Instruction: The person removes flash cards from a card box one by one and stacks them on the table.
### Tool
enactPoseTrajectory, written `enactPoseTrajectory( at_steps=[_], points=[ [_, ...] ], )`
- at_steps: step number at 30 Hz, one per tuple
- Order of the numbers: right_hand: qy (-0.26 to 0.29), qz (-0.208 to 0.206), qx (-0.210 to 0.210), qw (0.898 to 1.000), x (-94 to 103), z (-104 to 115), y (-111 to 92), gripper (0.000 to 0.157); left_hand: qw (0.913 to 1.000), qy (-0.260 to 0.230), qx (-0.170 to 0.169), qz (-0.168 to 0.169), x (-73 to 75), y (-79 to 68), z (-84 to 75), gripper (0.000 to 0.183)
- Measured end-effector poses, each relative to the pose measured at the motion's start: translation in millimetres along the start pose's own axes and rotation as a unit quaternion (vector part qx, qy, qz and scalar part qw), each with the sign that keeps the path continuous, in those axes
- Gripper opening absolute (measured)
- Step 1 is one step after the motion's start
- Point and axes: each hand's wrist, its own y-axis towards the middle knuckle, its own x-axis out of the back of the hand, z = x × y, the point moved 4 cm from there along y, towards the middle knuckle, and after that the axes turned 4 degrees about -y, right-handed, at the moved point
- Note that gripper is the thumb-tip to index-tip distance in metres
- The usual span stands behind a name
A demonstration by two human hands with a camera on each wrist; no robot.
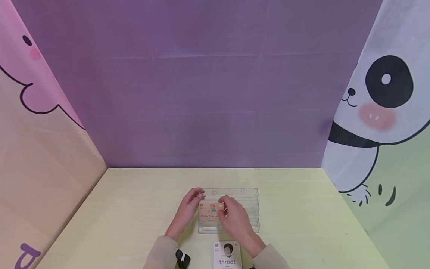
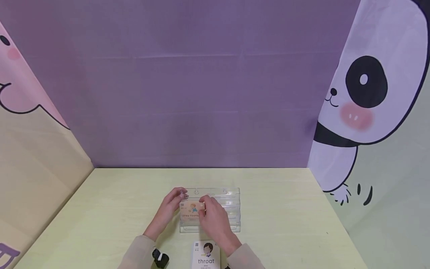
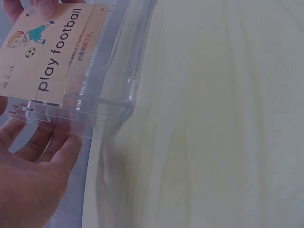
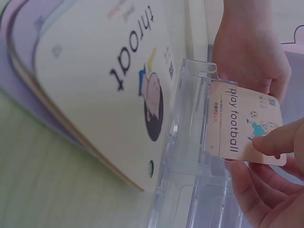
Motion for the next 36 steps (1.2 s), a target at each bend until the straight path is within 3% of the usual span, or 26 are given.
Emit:
enactPoseTrajectory(
  at_steps=[8,17,36],
  points=[
    [-0.022,-0.026,0.041,0.999,1.0,0.7,0.4,0.033,1.0,0.001,0.0,0.001,0.4,1.1,1.5,0.022],
    [-0.052,-0.047,0.094,0.993,2.6,-0.1,-1.1,0.034,0.9999,-0.01,0.0,-0.004,2.6,14.9,35.1,0.024],
    [-0.016,-0.064,0.1,0.993,12.5,2.1,0.6,0.036,1.0,-0.001,0.001,-0.009,3.2,14.9,40.4,0.026]
  ],
)
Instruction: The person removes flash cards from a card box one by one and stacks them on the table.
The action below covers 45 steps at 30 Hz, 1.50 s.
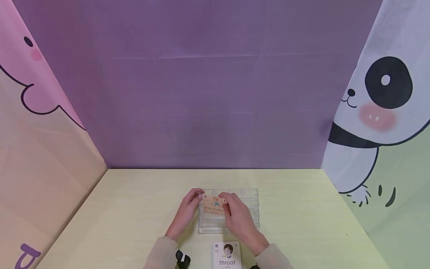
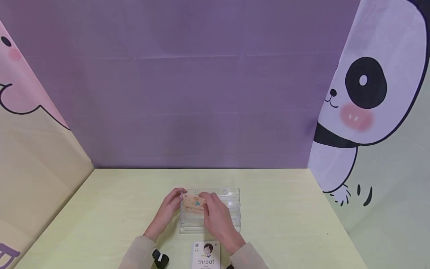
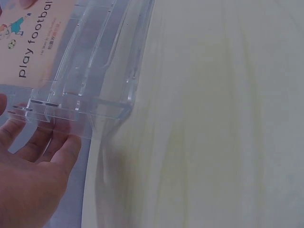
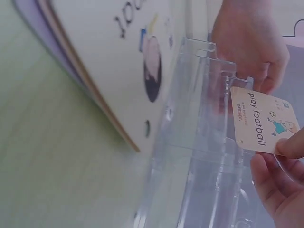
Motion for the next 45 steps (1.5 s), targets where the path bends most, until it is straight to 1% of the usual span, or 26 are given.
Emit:
enactPoseTrajectory(
  at_steps=[4,10,18,27,33,35,39,45],
  points=[
    [0.013,0.004,-0.006,1.0,5.1,0.8,1.3,0.038,1.0,-0.003,0.0,-0.002,-0.2,-0.1,-1.2,0.025],
    [0.051,0.003,-0.013,0.999,10.4,0.5,2.1,0.041,1.0,-0.007,-0.002,-0.005,-0.4,-0.7,-2.3,0.023],
    [0.095,0.001,-0.044,0.995,16.0,0.6,0.5,0.039,0.9999,0.004,0.007,-0.009,-1.1,-0.9,-0.9,0.022],
    [0.093,-0.012,-0.048,0.994,23.5,-0.2,-0.1,0.038,0.9998,0.007,0.013,-0.012,-0.7,0.1,0.9,0.022],
    [0.101,-0.03,-0.031,0.994,30.4,2.3,1.4,0.038,0.9999,0.004,0.004,-0.016,-0.6,0.7,0.2,0.02],
    [0.105,-0.034,-0.028,0.993,31.9,3.1,1.6,0.038,0.9998,0.001,0.006,-0.016,-0.4,0.4,0.2,0.019],
    [0.116,-0.031,-0.031,0.992,35.4,4.6,1.4,0.038,0.9999,0.004,0.0,-0.013,-0.5,0.0,0.3,0.021],
    [0.12,-0.024,-0.048,0.991,42.1,5.1,-0.2,0.037,1.0,0.001,0.003,-0.007,-1.1,1.1,1.0,0.025]
  ],
)
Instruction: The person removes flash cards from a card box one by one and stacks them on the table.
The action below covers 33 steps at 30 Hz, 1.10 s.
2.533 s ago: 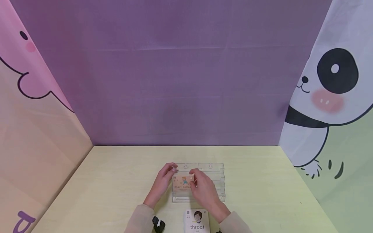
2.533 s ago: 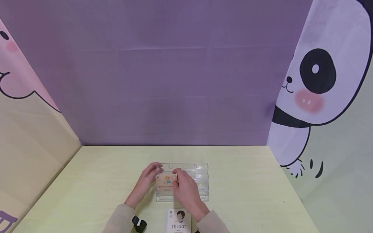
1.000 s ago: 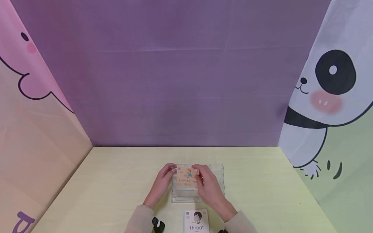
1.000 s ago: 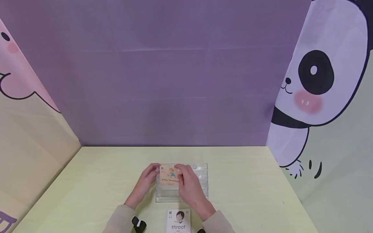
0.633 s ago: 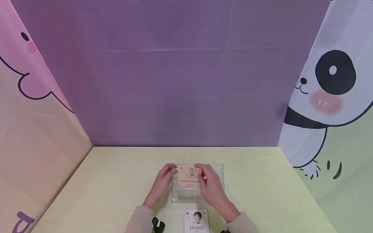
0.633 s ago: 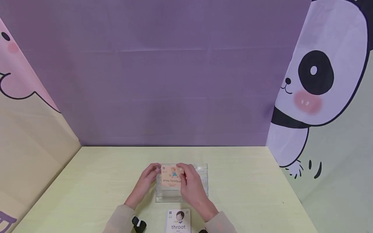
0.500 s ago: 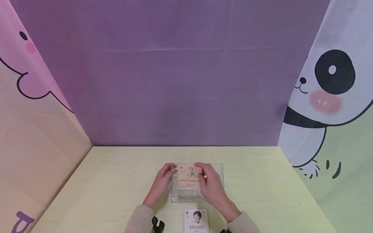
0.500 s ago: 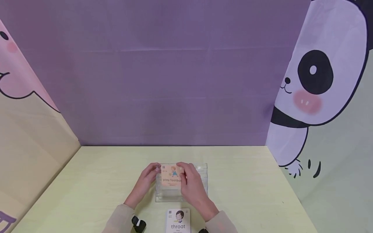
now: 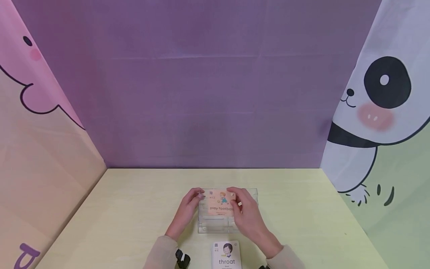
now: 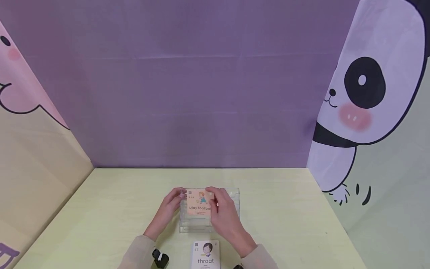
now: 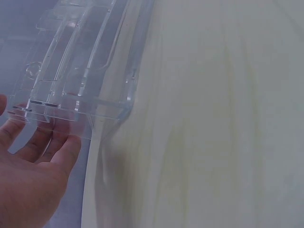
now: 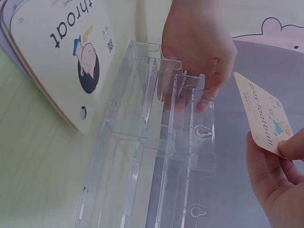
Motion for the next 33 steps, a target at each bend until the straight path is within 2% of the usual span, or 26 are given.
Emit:
enactPoseTrajectory(
  at_steps=[7,13,21,33],
  points=[
    [0.005,-0.005,0.014,1.0,6.9,4.3,-2.2,0.039,1.0,-0.007,0.001,0.0,-0.9,0.0,-0.4,0.028],
    [0.019,0.01,-0.009,1.0,9.4,4.6,-6.2,0.039,0.9999,-0.01,0.002,0.004,-1.3,-0.8,-1.9,0.027],
    [0.034,0.009,-0.031,0.999,12.2,3.5,-11.4,0.042,1.0,-0.001,0.002,-0.002,-1.1,-0.7,-3.5,0.025],
    [0.033,0.03,-0.068,0.997,12.3,-2.8,-21.1,0.041,1.0,-0.005,-0.001,0.0,0.0,0.1,-2.0,0.026]
  ],
)
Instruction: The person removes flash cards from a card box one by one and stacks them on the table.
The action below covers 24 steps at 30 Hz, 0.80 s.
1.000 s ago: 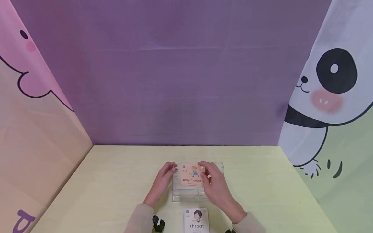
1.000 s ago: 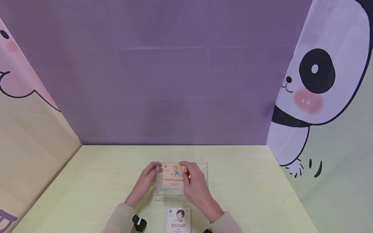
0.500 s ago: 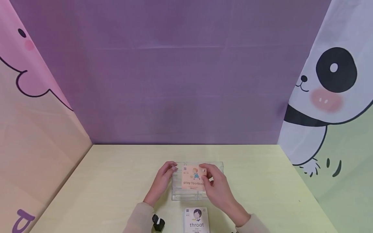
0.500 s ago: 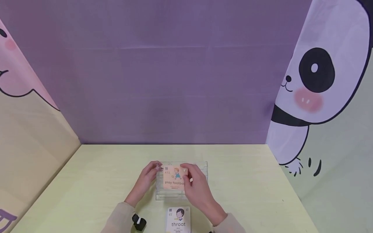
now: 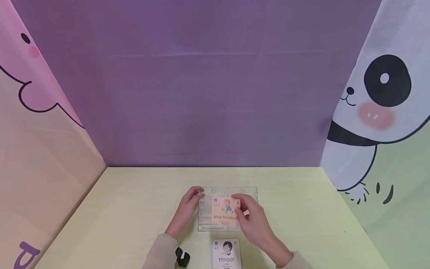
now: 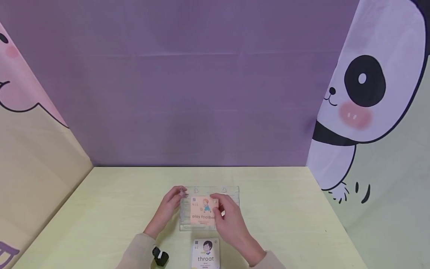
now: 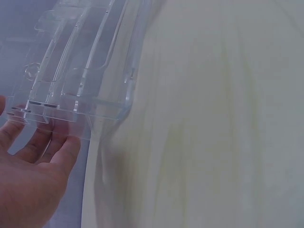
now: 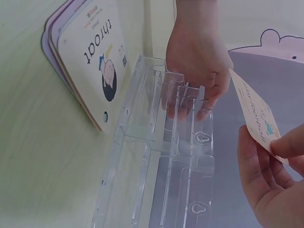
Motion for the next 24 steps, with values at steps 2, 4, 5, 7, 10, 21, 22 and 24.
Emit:
enactPoseTrajectory(
  at_steps=[2,4,5,7,10,21,22,24],
  points=[
    [0.0,0.003,-0.003,1.0,0.0,-0.7,-1.6,0.041,1.0,0.003,0.005,-0.001,0.1,-0.1,0.6,0.026],
    [-0.001,0.005,-0.005,1.0,-0.1,-1.4,-3.3,0.041,1.0,0.006,0.005,-0.001,0.1,-0.1,1.0,0.026],
    [-0.001,0.006,-0.006,1.0,-0.1,-1.8,-4.1,0.041,0.9999,0.008,0.006,-0.002,0.0,-0.3,0.9,0.026],
    [-0.001,0.007,-0.008,1.0,-0.2,-2.8,-5.8,0.041,0.9999,0.009,0.007,-0.003,0.0,-0.3,0.4,0.026],
    [-0.001,0.01,-0.012,1.0,-0.6,-5.0,-8.5,0.041,0.9999,0.009,0.007,-0.004,0.0,-0.2,-0.6,0.025],
    [0.001,0.02,-0.018,1.0,0.7,-11.3,-17.6,0.039,0.9998,0.016,0.008,-0.006,-0.2,-1.0,-0.3,0.026],
    [0.002,0.024,-0.02,1.0,0.8,-12.0,-18.4,0.038,0.9998,0.018,0.009,-0.007,-0.1,-0.9,-0.3,0.026],
    [0.002,0.031,-0.023,0.999,0.9,-13.4,-20.0,0.037,0.9997,0.02,0.01,-0.007,0.0,-0.6,-0.3,0.025]
  ],
)
